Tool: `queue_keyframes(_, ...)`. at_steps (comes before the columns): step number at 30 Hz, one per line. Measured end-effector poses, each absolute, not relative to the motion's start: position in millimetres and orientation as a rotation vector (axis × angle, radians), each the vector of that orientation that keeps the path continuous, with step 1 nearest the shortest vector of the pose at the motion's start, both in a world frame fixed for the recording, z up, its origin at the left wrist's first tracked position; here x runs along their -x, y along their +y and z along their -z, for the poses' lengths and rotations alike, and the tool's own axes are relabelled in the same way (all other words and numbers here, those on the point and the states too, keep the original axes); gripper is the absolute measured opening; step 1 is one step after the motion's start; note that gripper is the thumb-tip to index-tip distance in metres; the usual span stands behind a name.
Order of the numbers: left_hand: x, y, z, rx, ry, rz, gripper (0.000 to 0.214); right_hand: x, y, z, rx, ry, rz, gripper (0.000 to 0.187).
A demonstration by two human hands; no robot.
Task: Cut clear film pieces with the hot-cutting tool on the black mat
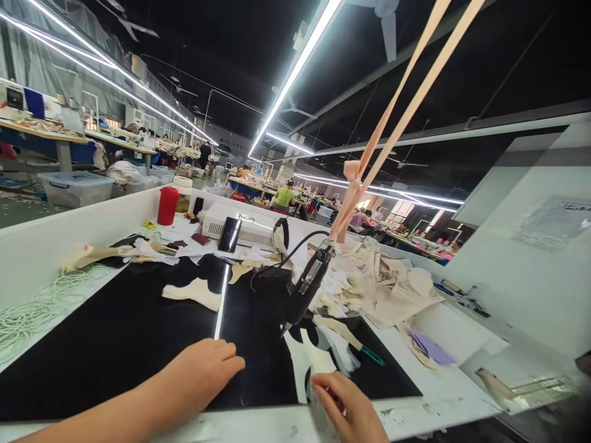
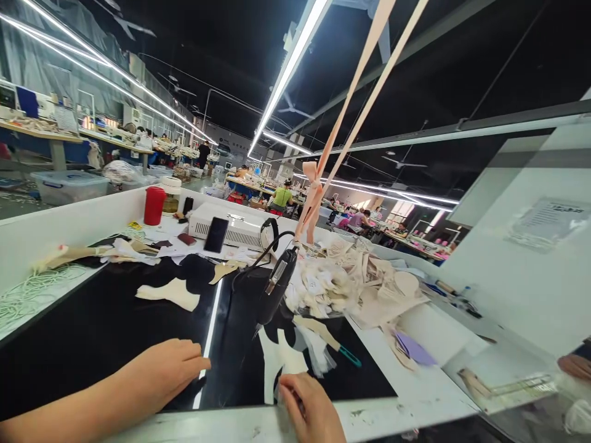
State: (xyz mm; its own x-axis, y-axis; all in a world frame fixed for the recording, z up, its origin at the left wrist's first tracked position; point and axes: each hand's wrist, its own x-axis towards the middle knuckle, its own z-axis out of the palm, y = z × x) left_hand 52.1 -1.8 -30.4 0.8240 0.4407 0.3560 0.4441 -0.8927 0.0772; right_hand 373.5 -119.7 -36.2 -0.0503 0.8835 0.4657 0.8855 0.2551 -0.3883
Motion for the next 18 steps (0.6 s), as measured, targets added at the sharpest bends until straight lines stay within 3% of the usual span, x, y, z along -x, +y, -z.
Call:
queue_keyframes(3,-77.3,-15.4,35.7,3.027,-0.641,0.486,0.031,-377.7,-120.3,44.5,1.634,-1.960,0.067,0.014)
queue_keyframes(12,-125.8,-28.0,42.9,3.053,-0.530,0.522,0.023,-362.2,-101.8,64.3,1.673,-2.112,0.264,0.022)
queue_keyframes(18,-141.2,-27.2,43.8,2.992,-0.533,0.534,0.019,-360.9,-101.2,67.7,1.654,-2.059,0.204,0.023)
